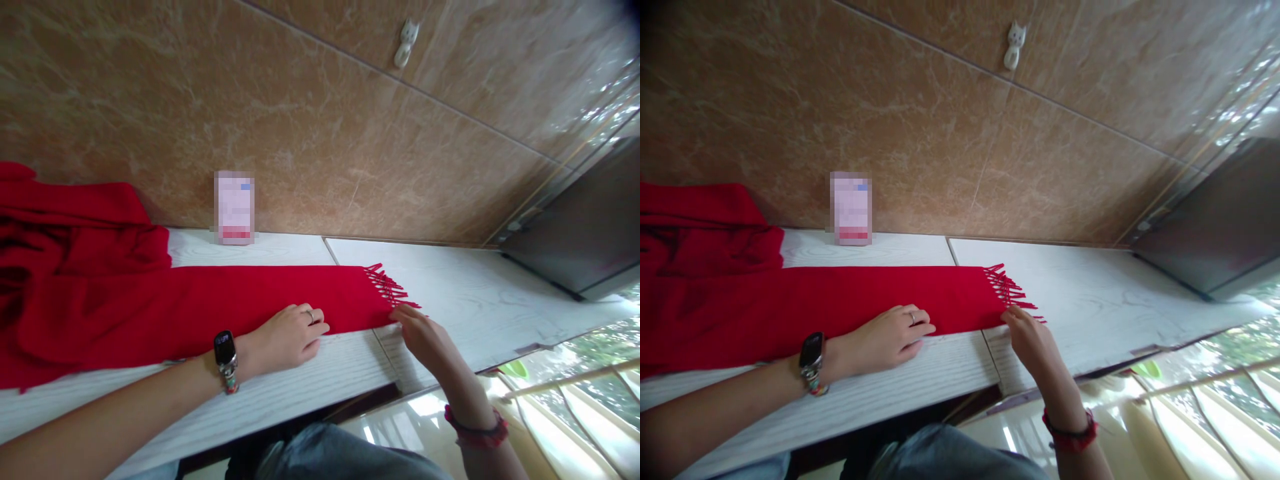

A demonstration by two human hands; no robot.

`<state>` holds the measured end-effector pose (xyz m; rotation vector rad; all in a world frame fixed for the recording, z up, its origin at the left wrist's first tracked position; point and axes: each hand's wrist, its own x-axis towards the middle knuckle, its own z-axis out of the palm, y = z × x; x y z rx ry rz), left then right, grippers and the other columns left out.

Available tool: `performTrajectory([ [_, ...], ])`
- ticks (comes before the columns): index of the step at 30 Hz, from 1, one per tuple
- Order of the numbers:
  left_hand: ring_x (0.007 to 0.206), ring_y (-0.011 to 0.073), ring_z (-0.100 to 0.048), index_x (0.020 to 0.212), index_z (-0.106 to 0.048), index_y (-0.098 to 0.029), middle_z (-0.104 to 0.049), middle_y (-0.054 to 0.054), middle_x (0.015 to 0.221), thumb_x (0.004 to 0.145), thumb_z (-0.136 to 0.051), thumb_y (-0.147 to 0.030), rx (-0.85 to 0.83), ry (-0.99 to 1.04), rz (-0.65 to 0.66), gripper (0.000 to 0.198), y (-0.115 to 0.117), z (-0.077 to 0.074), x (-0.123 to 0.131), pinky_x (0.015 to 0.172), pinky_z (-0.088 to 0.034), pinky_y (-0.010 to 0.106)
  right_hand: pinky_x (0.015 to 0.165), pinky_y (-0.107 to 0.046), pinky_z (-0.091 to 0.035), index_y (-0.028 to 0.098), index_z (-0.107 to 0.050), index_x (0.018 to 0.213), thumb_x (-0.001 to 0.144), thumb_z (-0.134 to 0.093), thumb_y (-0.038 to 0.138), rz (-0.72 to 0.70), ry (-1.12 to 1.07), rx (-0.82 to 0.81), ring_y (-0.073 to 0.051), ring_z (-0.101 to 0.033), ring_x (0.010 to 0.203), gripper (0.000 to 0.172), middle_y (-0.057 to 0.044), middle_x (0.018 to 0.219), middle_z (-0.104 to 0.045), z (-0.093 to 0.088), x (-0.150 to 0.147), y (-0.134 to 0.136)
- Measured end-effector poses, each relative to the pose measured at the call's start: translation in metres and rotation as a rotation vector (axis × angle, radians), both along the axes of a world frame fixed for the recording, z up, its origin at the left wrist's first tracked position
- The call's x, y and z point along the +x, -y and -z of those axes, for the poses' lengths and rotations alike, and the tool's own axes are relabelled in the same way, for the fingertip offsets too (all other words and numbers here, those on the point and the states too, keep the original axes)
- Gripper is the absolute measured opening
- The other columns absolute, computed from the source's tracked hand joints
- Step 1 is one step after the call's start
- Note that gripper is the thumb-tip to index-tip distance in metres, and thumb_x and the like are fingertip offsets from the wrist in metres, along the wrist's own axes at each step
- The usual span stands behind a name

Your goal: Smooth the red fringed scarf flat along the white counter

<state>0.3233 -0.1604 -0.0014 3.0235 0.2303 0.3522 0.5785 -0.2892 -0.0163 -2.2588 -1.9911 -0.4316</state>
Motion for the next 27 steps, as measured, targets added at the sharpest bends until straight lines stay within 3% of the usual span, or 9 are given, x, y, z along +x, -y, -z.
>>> performTrajectory([
  [5, 0.088, 0.0177, -0.048, 0.104, -0.058, -0.022, -0.056, 0.003, 0.095, 0.087, -0.043, -0.03, 0.033, -0.03, 0.053, 0.023, 0.0, -0.004, 0.004, 0.079, -0.04, 0.031, 0.063, -0.029, -0.048, 0.017, -0.065, 0.087, 0.076, -0.033, 0.001, 0.009, -0.004, 0.095, -0.019, -0.058, 0.083, 0.038, -0.01, 0.097, -0.062, -0.007, -0.007, 0.002],
  [8, 0.103, 0.0215, -0.046, 0.111, -0.056, -0.026, -0.052, 0.006, 0.11, 0.087, -0.043, -0.03, 0.029, -0.002, 0.023, 0.027, -0.001, 0.004, 0.004, 0.088, -0.036, 0.037, 0.078, -0.036, -0.049, 0.014, -0.062, 0.1, 0.082, -0.035, 0.009, -0.133, -0.078, 0.169, -0.021, -0.056, 0.096, 0.033, -0.013, 0.103, -0.061, -0.009, -0.027, -0.014],
  [13, 0.126, 0.0322, -0.027, 0.122, -0.048, -0.031, -0.033, 0.011, 0.137, 0.089, -0.038, -0.035, -0.036, -0.05, -0.039, 0.034, -0.002, 0.014, 0.0, 0.096, -0.027, 0.048, 0.099, -0.044, -0.035, 0.02, -0.041, 0.129, 0.088, -0.037, 0.026, -0.283, -0.197, -0.017, -0.021, -0.034, 0.125, 0.042, -0.01, 0.134, -0.041, 0.006, -0.058, -0.041],
  [17, 0.128, 0.0327, -0.025, 0.124, -0.046, -0.031, -0.029, 0.013, 0.14, 0.089, -0.038, -0.036, -0.044, -0.098, -0.057, 0.036, -0.002, 0.012, -0.003, 0.096, -0.026, 0.05, 0.1, -0.051, -0.028, 0.024, -0.028, 0.136, 0.091, -0.03, 0.032, -0.204, -0.171, -0.155, -0.021, -0.023, 0.13, 0.046, -0.008, 0.139, -0.033, 0.024, -0.042, -0.04],
  [21, 0.128, 0.0324, -0.025, 0.126, -0.042, -0.035, -0.027, 0.012, 0.142, 0.088, -0.039, -0.036, -0.051, -0.091, -0.058, 0.037, -0.001, 0.012, -0.005, 0.096, -0.026, 0.051, 0.096, -0.053, -0.032, 0.018, -0.034, 0.133, 0.091, -0.029, 0.024, -0.117, -0.082, -0.106, -0.024, -0.028, 0.128, 0.043, -0.014, 0.136, -0.037, 0.032, -0.006, -0.032],
  [24, 0.128, 0.0322, -0.025, 0.126, -0.042, -0.036, -0.029, 0.01, 0.141, 0.089, -0.039, -0.035, -0.043, -0.06, -0.06, 0.037, -0.001, 0.015, -0.006, 0.096, -0.027, 0.05, 0.092, -0.055, -0.036, 0.015, -0.043, 0.127, 0.088, -0.036, 0.023, -0.063, -0.076, 0.036, -0.027, -0.034, 0.125, 0.04, -0.018, 0.131, -0.043, 0.026, -0.001, -0.03],
  [27, 0.127, 0.0315, -0.027, 0.123, -0.047, -0.034, -0.034, 0.01, 0.138, 0.089, -0.039, -0.036, -0.018, -0.021, -0.073, 0.035, 0.0, 0.016, -0.008, 0.096, -0.028, 0.048, 0.096, -0.045, -0.038, 0.015, -0.045, 0.125, 0.085, -0.044, 0.023, -0.225, -0.197, 0.07, -0.023, -0.039, 0.122, 0.041, -0.016, 0.129, -0.046, 0.01, -0.023, -0.029],
])
